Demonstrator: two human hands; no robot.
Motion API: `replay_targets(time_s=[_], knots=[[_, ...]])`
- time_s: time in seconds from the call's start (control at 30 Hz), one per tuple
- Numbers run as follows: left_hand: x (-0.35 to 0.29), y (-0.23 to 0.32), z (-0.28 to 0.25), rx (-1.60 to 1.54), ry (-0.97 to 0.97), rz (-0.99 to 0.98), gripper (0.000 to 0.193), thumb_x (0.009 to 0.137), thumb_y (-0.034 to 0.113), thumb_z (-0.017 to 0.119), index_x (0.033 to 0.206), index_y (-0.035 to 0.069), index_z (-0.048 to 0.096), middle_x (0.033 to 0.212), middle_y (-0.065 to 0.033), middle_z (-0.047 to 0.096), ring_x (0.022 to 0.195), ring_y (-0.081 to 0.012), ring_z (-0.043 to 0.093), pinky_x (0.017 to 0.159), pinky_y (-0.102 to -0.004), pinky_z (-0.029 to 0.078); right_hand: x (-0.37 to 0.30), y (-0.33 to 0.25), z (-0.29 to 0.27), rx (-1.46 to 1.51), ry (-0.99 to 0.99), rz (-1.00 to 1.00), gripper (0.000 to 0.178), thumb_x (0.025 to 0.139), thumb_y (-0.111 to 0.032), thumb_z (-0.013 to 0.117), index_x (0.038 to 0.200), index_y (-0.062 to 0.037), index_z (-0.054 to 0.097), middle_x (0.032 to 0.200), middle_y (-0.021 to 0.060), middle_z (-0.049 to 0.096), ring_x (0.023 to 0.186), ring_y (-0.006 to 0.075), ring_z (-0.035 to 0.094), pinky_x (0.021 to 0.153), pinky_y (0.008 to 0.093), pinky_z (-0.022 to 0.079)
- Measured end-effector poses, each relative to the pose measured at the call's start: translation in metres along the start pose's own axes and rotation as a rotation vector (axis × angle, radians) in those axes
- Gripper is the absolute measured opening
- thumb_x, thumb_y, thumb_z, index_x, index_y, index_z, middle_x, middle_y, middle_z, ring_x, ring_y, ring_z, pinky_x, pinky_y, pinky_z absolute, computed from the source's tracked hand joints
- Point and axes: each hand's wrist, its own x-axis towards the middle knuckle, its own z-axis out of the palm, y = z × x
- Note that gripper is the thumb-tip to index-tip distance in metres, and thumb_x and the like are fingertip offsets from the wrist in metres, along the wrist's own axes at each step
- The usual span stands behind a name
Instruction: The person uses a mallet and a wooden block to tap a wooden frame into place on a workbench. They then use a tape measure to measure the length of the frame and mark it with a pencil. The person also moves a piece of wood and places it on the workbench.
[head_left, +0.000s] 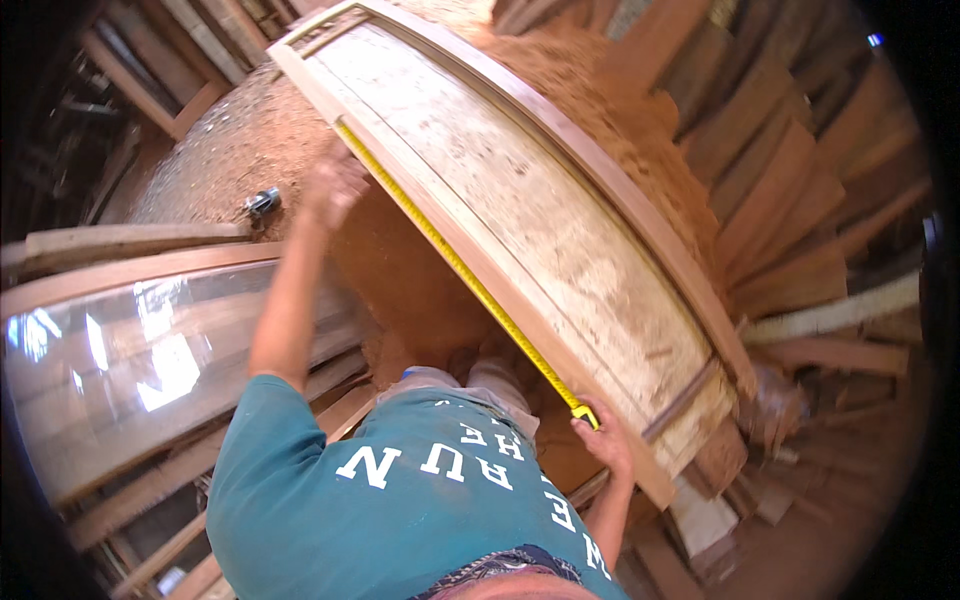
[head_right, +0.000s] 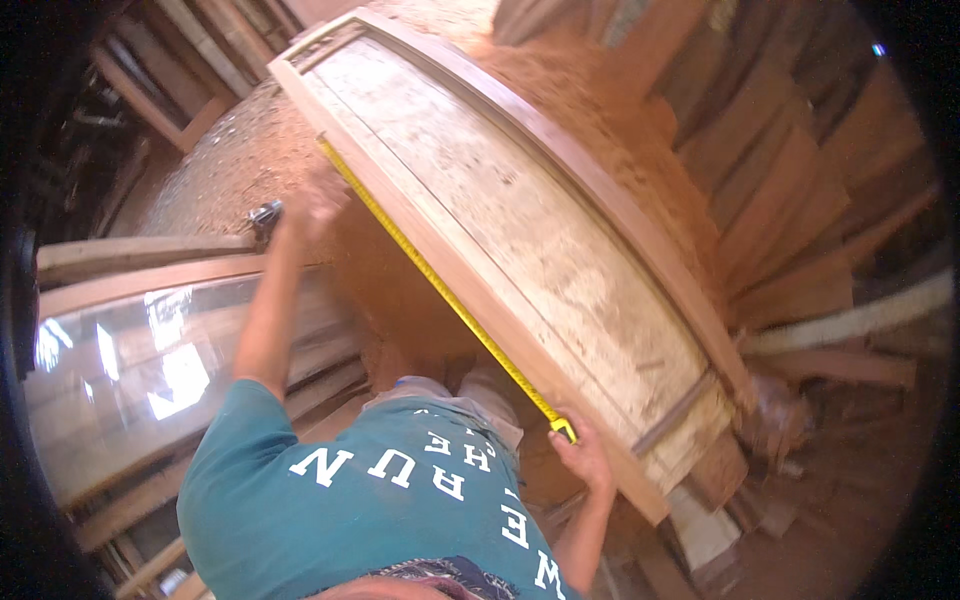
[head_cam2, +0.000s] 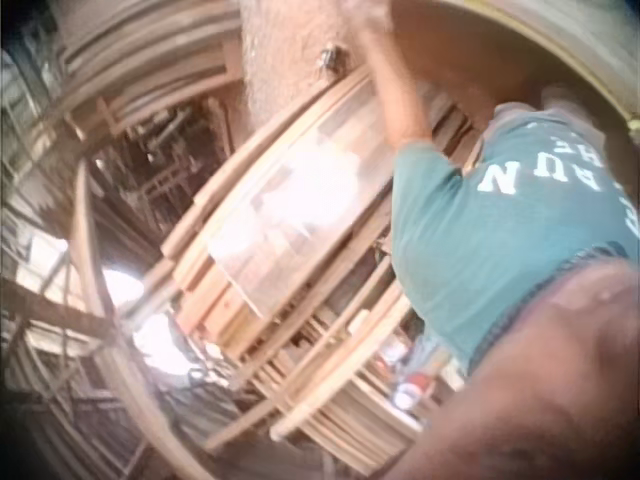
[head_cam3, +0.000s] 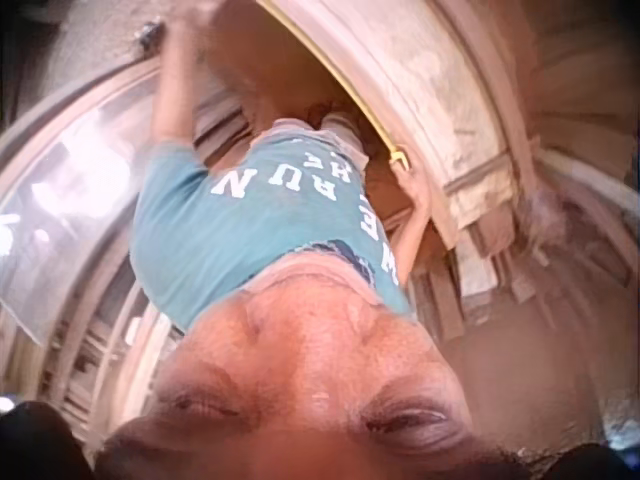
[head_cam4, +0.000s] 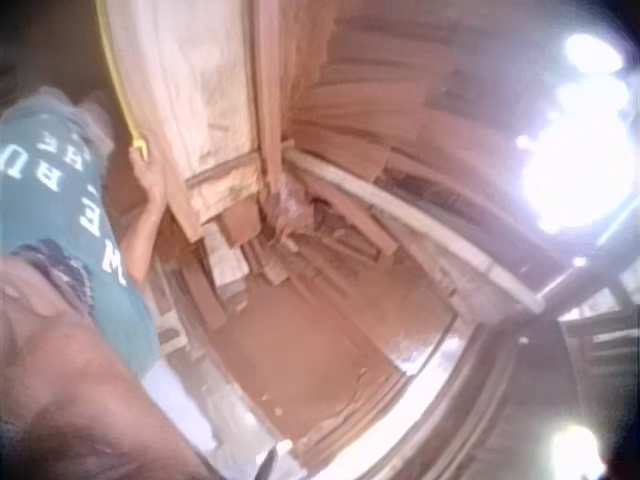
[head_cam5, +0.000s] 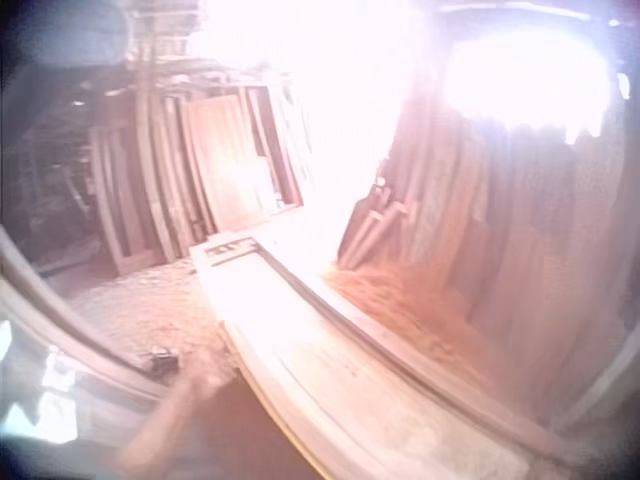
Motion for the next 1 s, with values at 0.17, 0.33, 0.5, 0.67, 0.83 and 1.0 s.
replay_targets(time_s=[0.17, 0.33, 0.5, 0.67, 0.83, 1.0], knots=[[-0.092, -0.129, 0.073, 0.471, -0.173, -0.291, 0.038, 0.102, 0.039, 0.064, 0.117, 0.005, 0.071, 0.108, -0.0024, 0.07, 0.099, -0.0151, 0.063, 0.089, -0.0358, 0.053, 0.109, -0.076, 0.024, -0.03, -0.091, -0.057, 0.044, 0.089, -0.021, 0.074, 0.127, -0.0016, 0.064, 0.114, 0.0193, 0.069, 0.108, 0.0298, 0.067, 0.097, 0.0373, 0.051], [-0.104, -0.186, 0.099, 0.489, -0.045, -0.211, 0.036, 0.1, 0.036, 0.068, 0.095, 0.001, 0.076, 0.076, 0.0017, 0.066, 0.07, -0.0073, 0.056, 0.067, -0.0285, 0.049, 0.185, -0.127, 0.042, -0.082, -0.171, -0.176, 0.042, 0.092, -0.021, 0.072, 0.129, -0.0042, 0.063, 0.106, 0.0185, 0.071, 0.099, 0.0247, 0.068, 0.091, 0.034, 0.053], [-0.019, -0.141, 0.06, 0.551, 0.148, -0.08, 0.027, 0.097, 0.026, 0.072, 0.087, 0.0, 0.074, 0.074, 0.0008, 0.066, 0.067, -0.0083, 0.056, 0.062, -0.0297, 0.048, 0.211, -0.134, 0.052, -0.101, -0.227, -0.198, 0.05, 0.092, -0.024, 0.069, 0.135, -0.0019, 0.057, 0.123, 0.0255, 0.065, 0.117, 0.0373, 0.064, 0.101, 0.0413, 0.049], [0.127, -0.098, -0.025, 0.508, 0.428, 0.082, 0.028, 0.088, 0.021, 0.082, 0.092, -0.003, 0.069, 0.084, -0.0117, 0.074, 0.074, -0.0166, 0.069, 0.068, -0.0323, 0.056, 0.229, -0.096, 0.061, -0.16, -0.202, -0.155, 0.051, 0.09, -0.022, 0.07, 0.137, -0.005, 0.057, 0.122, 0.0254, 0.064, 0.117, 0.0362, 0.062, 0.1, 0.0409, 0.049], [0.232, -0.067, -0.084, 0.644, 0.545, 0.093, 0.028, 0.089, 0.026, 0.079, 0.084, 0.0, 0.07, 0.081, -0.0108, 0.074, 0.074, -0.0182, 0.07, 0.07, -0.0359, 0.055, 0.287, -0.149, 0.11, -0.224, -0.114, -0.116, 0.045, 0.088, -0.019, 0.07, 0.129, -0.0048, 0.06, 0.112, 0.0227, 0.066, 0.106, 0.0367, 0.064, 0.094, 0.0421, 0.051], [0.314, -0.035, -0.128, 0.898, 0.616, 0.047, 0.027, 0.084, 0.036, 0.08, 0.093, 0.01, 0.076, 0.096, -0.012, 0.071, 0.097, -0.0288, 0.066, 0.09, -0.0428, 0.052, 0.371, -0.212, 0.176, -0.255, -0.04, -0.159, 0.043, 0.089, -0.02, 0.071, 0.128, -0.0043, 0.06, 0.112, 0.0228, 0.066, 0.106, 0.0363, 0.064, 0.094, 0.0424, 0.051]])
